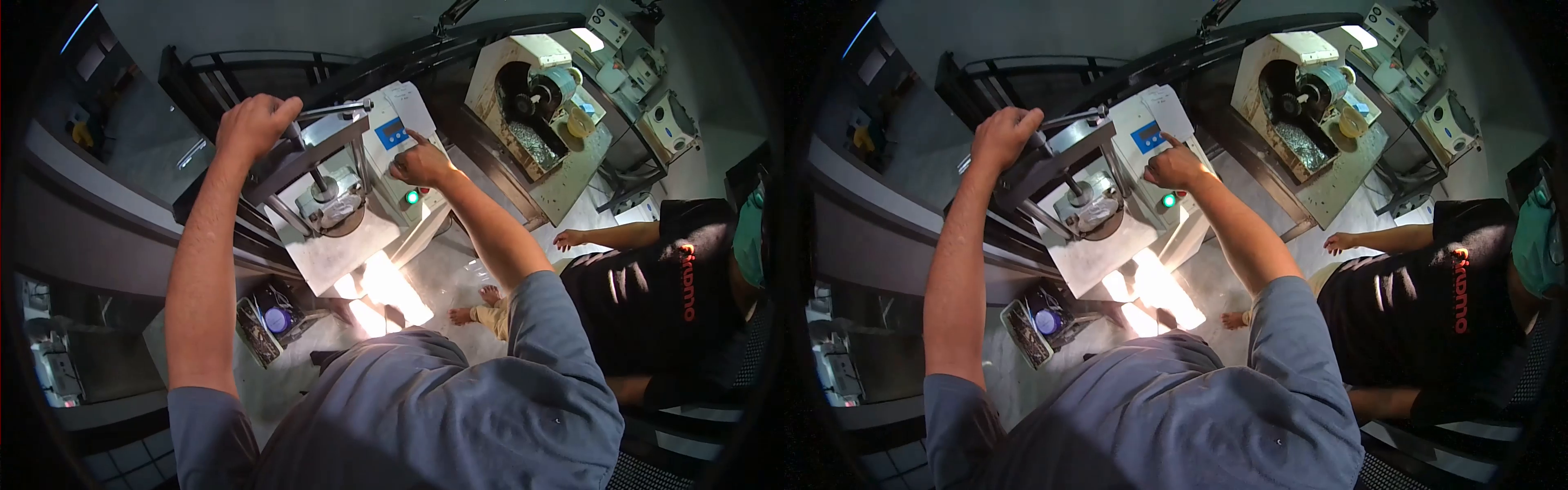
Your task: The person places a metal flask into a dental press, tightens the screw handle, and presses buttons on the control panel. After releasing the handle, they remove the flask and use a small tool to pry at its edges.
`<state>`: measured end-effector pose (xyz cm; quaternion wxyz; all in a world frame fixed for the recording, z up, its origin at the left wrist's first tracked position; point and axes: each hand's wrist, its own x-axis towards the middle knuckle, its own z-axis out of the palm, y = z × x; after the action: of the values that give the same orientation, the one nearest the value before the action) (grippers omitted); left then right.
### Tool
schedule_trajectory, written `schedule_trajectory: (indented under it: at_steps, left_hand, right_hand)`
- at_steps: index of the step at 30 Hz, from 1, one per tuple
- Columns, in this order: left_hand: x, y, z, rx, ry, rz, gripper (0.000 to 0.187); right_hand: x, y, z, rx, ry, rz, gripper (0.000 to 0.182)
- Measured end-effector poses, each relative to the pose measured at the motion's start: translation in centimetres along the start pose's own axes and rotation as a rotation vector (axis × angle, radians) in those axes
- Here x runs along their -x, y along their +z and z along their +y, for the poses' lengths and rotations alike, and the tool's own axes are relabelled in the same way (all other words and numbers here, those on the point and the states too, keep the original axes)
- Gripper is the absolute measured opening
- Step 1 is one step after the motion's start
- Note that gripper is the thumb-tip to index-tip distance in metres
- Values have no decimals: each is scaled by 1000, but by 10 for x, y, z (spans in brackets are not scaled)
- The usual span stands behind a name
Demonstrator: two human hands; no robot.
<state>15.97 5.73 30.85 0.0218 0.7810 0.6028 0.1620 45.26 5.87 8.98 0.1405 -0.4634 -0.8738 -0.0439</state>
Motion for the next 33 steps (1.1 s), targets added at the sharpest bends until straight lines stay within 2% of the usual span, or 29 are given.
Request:
schedule_trajectory:
  at_steps: [2,4,6,10,11,12,14,15,17,19,21,26,28,30,32,33]
  left_hand:
    - [1,2,0,32,-16,-17,57]
    - [3,1,2,29,-32,-8,57]
    - [1,0,2,29,-41,-34,57]
    - [2,6,-3,55,-27,-14,57]
    - [3,6,-3,43,-19,-40,56]
    - [-2,2,-2,34,-6,-42,55]
    - [-5,-3,2,50,6,-22,54]
    - [0,0,1,61,15,-30,53]
    - [1,7,-3,43,20,-26,53]
    - [-3,7,-5,47,41,38,52]
    - [-1,4,-4,48,17,-7,54]
    - [-2,2,-1,24,4,-30,55]
    - [-4,6,-2,33,1,-33,55]
    - [-3,6,-3,46,13,-12,55]
    - [-1,4,-1,49,3,-18,54]
    - [-1,3,-1,52,6,-19,54]
  right_hand:
    - [-12,2,9,-127,-8,72,32]
    - [-16,-1,5,-58,-75,81,31]
    - [-19,-1,4,-23,-34,-167,29]
    - [-25,4,8,-68,-57,-143,32]
    - [-26,6,10,-82,-16,-232,33]
    - [-29,7,12,-72,-18,-222,33]
    - [-30,16,13,-163,-73,135,33]
    - [-28,16,8,-169,-77,125,33]
    - [-27,9,1,-155,25,-86,34]
    - [-34,5,0,-126,12,-26,33]
    - [-23,7,-17,-156,6,114,31]
    - [18,20,-56,-242,-20,200,29]
    - [45,34,-70,-331,59,259,28]
    - [77,44,-86,-371,119,262,30]
    - [111,46,-105,-483,281,157,33]
    - [127,48,-112,-487,274,150,33]
